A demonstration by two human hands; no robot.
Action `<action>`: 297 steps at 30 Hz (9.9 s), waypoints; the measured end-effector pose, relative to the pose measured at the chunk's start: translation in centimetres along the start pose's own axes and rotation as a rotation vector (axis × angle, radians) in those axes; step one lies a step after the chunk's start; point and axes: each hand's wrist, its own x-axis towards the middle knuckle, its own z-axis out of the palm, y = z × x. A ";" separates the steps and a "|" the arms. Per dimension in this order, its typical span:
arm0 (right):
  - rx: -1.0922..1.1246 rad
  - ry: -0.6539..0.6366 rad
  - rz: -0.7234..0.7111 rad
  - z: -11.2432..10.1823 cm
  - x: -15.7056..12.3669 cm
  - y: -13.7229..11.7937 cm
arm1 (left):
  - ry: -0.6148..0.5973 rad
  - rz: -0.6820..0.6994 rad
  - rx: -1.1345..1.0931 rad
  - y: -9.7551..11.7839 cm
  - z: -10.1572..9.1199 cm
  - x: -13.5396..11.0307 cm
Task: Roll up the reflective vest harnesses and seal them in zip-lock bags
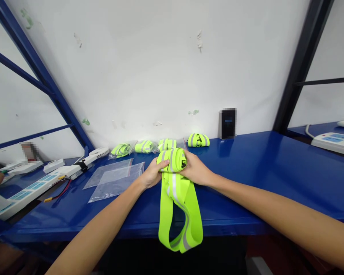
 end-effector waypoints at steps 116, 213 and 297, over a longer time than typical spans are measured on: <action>-0.491 0.157 -0.351 -1.0 0.0 1.4 | 0.167 -0.004 0.129 0.5 0.4 0.2; -0.515 0.328 -0.268 -1.7 0.6 0.8 | -0.260 0.118 1.417 3.8 -3.8 -2.3; -0.756 -0.126 -0.556 -2.4 0.2 0.1 | -0.195 0.337 1.520 3.3 -0.8 -2.4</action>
